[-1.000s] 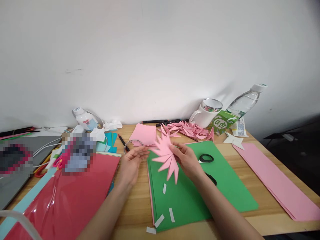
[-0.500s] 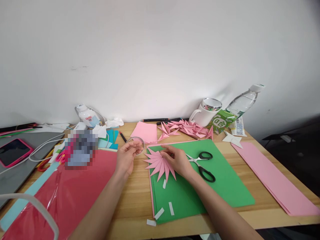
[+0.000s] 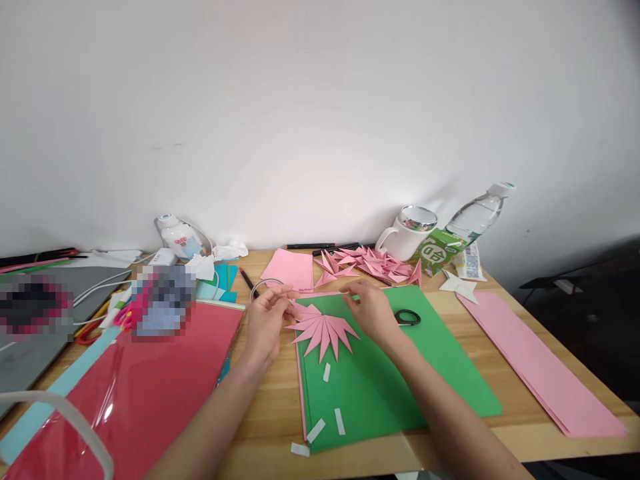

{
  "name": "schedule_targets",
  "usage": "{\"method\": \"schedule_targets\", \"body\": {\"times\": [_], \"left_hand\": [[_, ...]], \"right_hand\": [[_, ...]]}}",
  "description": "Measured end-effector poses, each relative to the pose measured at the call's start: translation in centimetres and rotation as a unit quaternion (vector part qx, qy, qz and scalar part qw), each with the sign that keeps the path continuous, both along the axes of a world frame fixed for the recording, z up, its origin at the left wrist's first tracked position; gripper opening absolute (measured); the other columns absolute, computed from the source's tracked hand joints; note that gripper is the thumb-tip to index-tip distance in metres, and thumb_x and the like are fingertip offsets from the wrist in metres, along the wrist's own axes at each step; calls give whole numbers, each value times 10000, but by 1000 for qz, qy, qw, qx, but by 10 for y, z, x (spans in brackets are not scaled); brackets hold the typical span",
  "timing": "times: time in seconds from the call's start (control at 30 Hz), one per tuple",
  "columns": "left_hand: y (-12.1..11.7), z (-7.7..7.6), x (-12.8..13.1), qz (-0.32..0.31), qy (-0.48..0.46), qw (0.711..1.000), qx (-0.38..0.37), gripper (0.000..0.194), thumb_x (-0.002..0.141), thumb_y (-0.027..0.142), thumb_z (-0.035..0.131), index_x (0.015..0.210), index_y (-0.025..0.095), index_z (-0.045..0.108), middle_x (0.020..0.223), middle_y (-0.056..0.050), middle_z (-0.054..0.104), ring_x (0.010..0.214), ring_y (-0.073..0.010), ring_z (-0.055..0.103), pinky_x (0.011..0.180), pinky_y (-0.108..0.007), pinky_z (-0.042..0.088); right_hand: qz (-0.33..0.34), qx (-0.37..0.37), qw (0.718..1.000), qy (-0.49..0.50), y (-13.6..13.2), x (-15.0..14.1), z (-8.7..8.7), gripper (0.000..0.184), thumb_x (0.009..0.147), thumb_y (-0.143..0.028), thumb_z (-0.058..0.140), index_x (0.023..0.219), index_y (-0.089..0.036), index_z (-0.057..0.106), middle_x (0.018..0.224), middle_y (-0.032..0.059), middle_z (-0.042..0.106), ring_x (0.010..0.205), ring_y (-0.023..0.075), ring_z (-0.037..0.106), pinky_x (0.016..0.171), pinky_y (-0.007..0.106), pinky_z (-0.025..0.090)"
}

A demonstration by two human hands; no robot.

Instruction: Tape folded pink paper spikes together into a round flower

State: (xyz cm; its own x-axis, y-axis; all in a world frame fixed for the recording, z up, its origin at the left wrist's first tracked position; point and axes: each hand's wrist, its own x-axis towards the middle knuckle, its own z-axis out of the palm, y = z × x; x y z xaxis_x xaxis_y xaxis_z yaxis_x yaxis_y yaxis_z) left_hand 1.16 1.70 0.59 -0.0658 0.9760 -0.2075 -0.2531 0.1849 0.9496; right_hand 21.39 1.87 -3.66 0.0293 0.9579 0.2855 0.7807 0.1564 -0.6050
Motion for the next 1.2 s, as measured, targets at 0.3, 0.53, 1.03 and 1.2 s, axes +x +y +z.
{"method": "schedule_targets", "body": {"times": [0.3,0.53,1.03,1.2], "left_hand": [[-2,8,6,-113,121,985,46,196,693,235,563,850,143,637,779,-55,684,468,-111,599,437,-224,467],[15,-12,-9,-101,214,964,120,198,726,302,551,811,147,639,747,-62,678,593,-175,644,505,-288,530],[38,-29,-53,36,528,825,198,295,718,156,534,998,157,626,1052,-140,602,1104,-330,493,959,-486,380],[41,-38,-55,30,568,803,179,340,741,161,548,1077,130,580,1032,-154,612,1057,-340,519,920,-494,399]], "right_hand": [[206,61,957,-193,36,-6,4,377,805,41,410,850,-163,723,1190,118,635,1106,284,467,874,420,449],[203,104,956,-185,34,-8,2,207,880,-94,497,880,-158,693,913,102,667,1013,240,543,877,385,459],[155,-153,976,-5,-11,-24,20,194,798,-309,642,926,-166,671,892,56,667,805,195,597,682,285,446],[131,-165,978,0,-15,-37,16,173,761,-265,660,911,-180,659,769,19,660,680,154,564,603,250,398]]}}
